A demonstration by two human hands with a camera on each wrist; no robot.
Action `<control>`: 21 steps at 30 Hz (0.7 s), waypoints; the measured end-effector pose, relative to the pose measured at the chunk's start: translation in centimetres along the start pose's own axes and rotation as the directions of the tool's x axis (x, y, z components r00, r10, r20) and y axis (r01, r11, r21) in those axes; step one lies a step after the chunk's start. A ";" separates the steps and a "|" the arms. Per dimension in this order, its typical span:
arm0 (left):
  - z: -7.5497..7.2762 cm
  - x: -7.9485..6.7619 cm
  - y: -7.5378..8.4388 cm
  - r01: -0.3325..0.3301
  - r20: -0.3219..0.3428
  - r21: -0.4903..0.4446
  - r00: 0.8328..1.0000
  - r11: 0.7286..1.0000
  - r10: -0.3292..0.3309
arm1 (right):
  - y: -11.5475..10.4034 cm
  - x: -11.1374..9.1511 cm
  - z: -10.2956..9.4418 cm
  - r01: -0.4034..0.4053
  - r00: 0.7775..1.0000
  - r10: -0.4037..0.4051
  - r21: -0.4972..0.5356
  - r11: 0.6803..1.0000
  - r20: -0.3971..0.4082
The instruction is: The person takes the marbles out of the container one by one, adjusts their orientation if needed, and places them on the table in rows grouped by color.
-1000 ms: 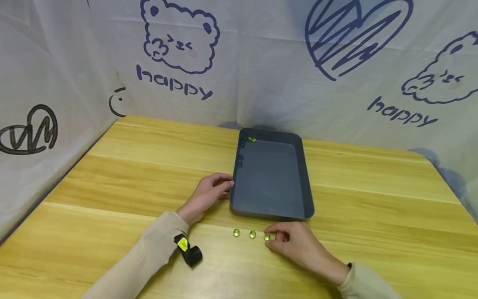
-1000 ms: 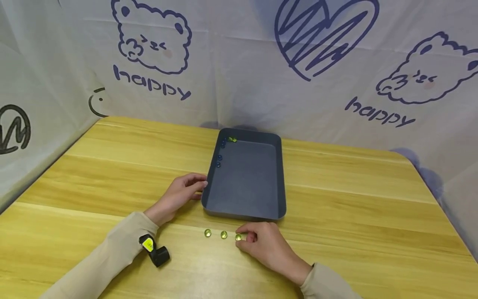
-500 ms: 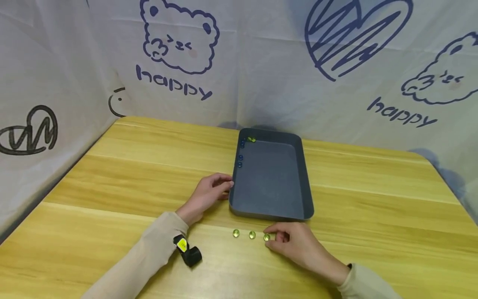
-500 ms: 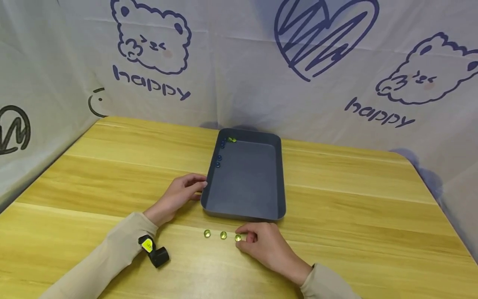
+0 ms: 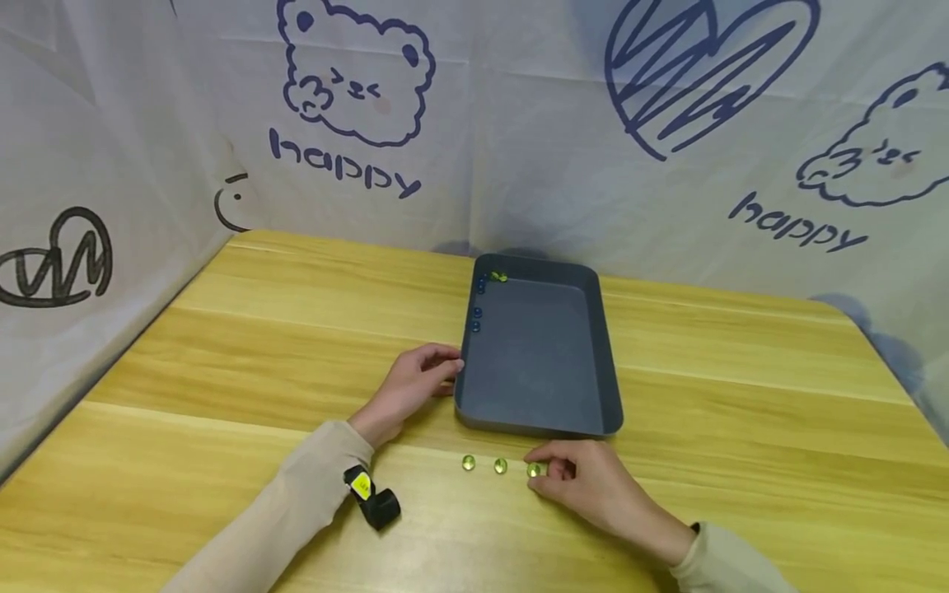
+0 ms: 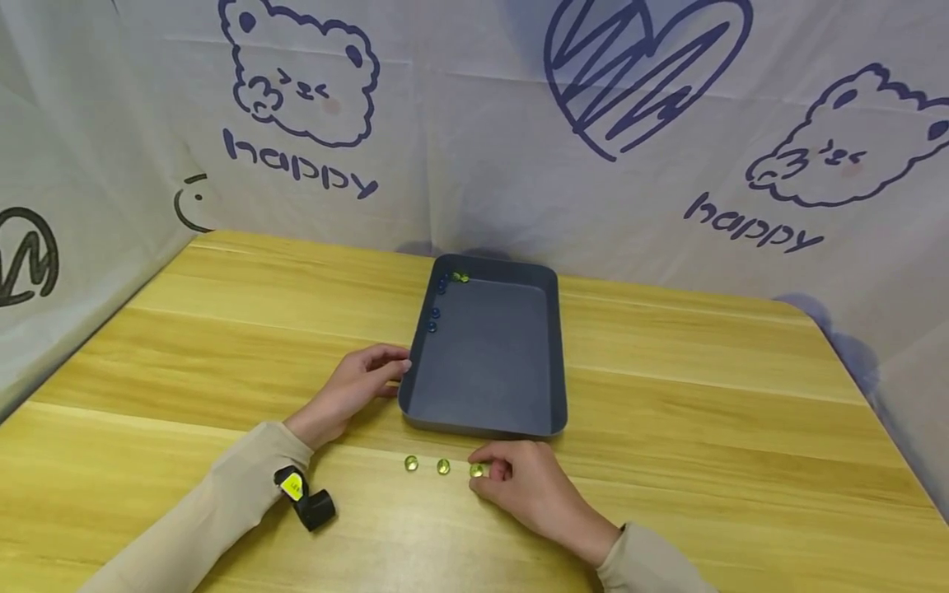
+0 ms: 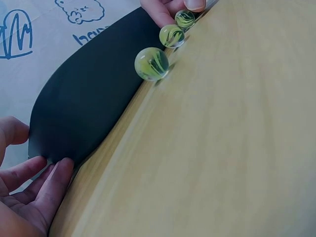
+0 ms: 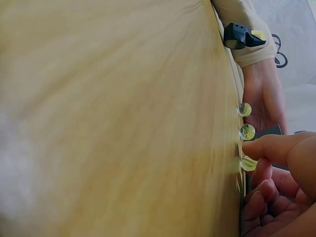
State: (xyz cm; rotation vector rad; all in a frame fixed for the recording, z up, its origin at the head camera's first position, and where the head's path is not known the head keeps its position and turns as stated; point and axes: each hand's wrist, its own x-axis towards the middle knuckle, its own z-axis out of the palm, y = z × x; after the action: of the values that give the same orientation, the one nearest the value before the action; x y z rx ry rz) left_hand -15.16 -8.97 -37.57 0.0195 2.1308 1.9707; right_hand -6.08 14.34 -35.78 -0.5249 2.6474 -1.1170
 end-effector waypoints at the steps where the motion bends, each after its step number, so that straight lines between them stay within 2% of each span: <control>1: 0.0 0.0 0.0 -0.001 0.001 0.000 1.000 1.000 0.001 | 0.0 0.0 0.0 0.001 1.000 -0.001 -0.003 1.000 -0.003; 21: 0.0 0.0 -0.1 0.002 -0.001 -0.001 1.000 1.000 -0.002 | 0.2 -0.1 0.0 -0.003 1.000 0.003 0.006 1.000 -0.013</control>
State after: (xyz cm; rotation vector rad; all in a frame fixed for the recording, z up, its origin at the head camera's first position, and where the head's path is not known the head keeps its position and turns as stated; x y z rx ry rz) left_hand -15.14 -9.02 -37.68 0.0158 2.1294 1.9715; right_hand -6.05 14.54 -35.92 -0.5140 2.6545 -1.1302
